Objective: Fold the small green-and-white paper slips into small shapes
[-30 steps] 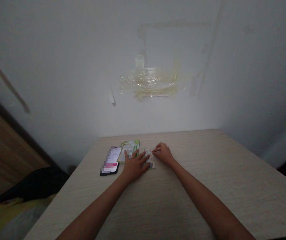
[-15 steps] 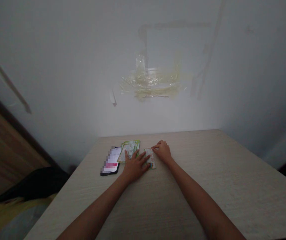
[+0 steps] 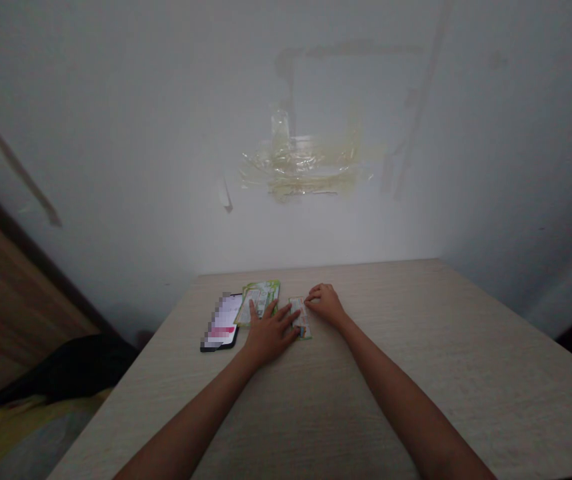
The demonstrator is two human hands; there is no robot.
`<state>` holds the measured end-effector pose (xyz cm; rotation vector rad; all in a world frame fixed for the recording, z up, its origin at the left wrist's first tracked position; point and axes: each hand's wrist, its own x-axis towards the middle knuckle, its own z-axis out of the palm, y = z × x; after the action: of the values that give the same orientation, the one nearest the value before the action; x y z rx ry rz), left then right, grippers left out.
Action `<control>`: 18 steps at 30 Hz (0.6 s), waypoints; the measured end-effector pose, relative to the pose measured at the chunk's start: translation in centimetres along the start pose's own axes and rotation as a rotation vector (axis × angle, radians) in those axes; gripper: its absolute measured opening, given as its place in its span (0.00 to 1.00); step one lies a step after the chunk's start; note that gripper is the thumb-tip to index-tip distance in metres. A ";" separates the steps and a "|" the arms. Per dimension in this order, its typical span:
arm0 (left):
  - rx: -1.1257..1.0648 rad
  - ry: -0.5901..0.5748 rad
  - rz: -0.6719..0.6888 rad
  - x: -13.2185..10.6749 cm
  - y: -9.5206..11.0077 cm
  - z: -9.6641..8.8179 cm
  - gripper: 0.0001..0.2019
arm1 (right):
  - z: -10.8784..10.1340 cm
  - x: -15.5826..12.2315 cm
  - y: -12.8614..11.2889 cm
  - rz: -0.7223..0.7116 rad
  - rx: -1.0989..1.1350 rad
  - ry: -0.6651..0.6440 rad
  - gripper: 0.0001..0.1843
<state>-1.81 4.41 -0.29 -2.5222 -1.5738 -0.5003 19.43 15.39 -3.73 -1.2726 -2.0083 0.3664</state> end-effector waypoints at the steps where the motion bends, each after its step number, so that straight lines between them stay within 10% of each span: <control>1: -0.005 -0.002 0.003 0.0 0.0 0.0 0.24 | 0.0 0.0 0.0 -0.006 -0.005 -0.001 0.05; 18: 0.026 -0.015 0.002 0.0 0.1 -0.3 0.23 | -0.7 -2.6 -1.2 -0.142 0.087 -0.026 0.01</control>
<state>-1.75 4.25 0.03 -2.5144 -1.5720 -0.4589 19.82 12.52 -3.60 -1.0704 -2.0679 0.3993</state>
